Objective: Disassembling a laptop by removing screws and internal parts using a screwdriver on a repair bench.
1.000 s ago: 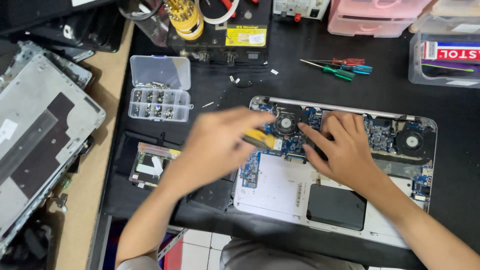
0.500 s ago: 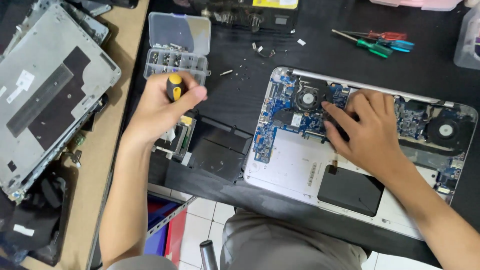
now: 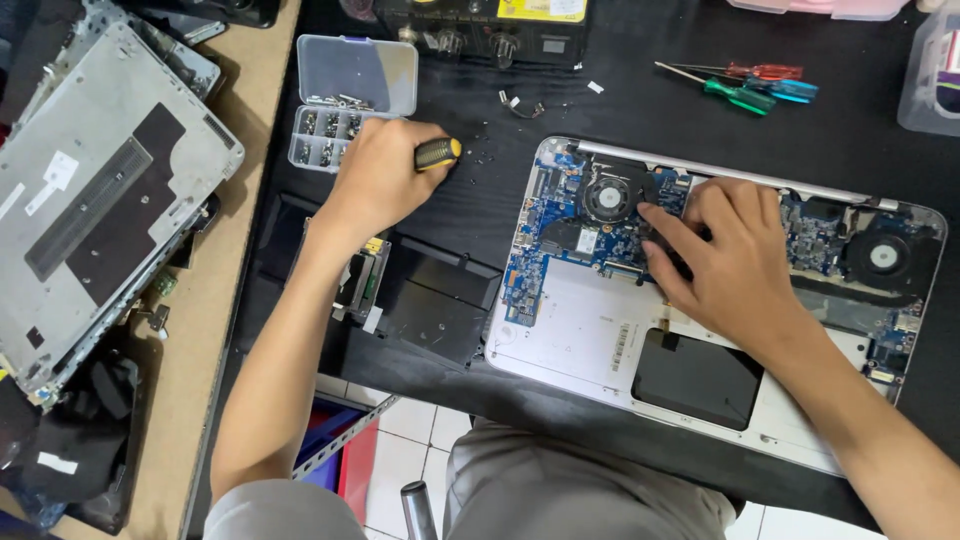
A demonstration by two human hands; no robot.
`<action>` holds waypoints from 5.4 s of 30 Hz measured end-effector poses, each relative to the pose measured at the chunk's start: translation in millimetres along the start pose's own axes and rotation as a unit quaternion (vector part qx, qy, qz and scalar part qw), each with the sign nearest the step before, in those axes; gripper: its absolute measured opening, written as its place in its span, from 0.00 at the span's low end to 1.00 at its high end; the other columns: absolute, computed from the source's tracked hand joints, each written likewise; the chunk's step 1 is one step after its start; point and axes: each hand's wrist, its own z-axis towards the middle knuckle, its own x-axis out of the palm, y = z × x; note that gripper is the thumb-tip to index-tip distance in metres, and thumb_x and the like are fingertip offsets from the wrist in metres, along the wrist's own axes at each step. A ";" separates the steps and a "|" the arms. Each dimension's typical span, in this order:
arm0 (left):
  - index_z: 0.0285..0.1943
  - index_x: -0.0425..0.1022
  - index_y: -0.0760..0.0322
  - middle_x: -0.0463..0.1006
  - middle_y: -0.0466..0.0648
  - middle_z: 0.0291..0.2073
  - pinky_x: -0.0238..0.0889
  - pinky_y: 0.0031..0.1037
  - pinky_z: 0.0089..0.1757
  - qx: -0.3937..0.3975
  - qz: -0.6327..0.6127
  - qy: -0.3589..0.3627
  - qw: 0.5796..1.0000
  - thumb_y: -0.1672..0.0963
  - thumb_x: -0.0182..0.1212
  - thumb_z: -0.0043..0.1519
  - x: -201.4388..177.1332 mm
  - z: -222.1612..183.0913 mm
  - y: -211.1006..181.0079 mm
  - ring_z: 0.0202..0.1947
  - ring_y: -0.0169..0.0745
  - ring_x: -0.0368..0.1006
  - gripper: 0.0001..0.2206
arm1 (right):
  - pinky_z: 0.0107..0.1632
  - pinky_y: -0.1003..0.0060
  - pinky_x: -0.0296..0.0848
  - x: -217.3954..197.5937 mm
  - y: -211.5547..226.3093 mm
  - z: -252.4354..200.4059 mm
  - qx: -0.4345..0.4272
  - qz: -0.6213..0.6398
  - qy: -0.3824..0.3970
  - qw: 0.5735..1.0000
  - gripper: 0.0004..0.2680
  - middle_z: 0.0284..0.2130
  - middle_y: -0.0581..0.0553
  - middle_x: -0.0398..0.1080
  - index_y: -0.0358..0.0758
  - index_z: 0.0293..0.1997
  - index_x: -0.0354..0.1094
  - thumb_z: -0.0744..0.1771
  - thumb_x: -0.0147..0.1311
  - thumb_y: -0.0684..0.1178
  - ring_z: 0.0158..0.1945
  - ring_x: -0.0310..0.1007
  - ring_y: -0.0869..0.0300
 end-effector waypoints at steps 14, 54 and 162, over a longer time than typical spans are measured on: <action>0.40 0.84 0.60 0.87 0.46 0.35 0.71 0.33 0.43 -0.021 -0.060 0.221 0.973 0.58 0.71 0.58 -44.2 -48.9 -59.0 0.35 0.37 0.82 0.04 | 0.46 0.53 0.59 4.4 -3.3 -4.3 -0.007 -0.014 0.005 1.000 0.09 0.35 0.42 0.60 0.41 0.55 0.79 0.70 0.62 0.48 0.44 0.62 0.47; 0.42 0.76 0.58 0.79 0.44 0.34 0.66 0.40 0.33 -0.041 -0.019 0.137 0.990 0.62 0.67 0.52 16.1 -141.5 -36.3 0.33 0.50 0.76 0.11 | 0.48 0.52 0.59 3.1 -0.9 -2.4 0.004 0.004 0.014 1.000 0.09 0.35 0.42 0.62 0.39 0.55 0.78 0.70 0.62 0.47 0.47 0.64 0.46; 0.51 0.71 0.67 0.79 0.59 0.41 0.88 0.36 0.43 0.300 -0.323 -0.331 0.834 0.60 0.71 0.60 21.6 -108.4 -145.4 0.39 0.54 0.85 0.14 | 0.34 0.67 0.61 -39.4 64.0 38.3 0.404 0.875 0.012 0.268 0.05 0.24 0.46 0.68 0.33 0.42 0.77 0.66 0.61 0.44 0.35 0.62 0.59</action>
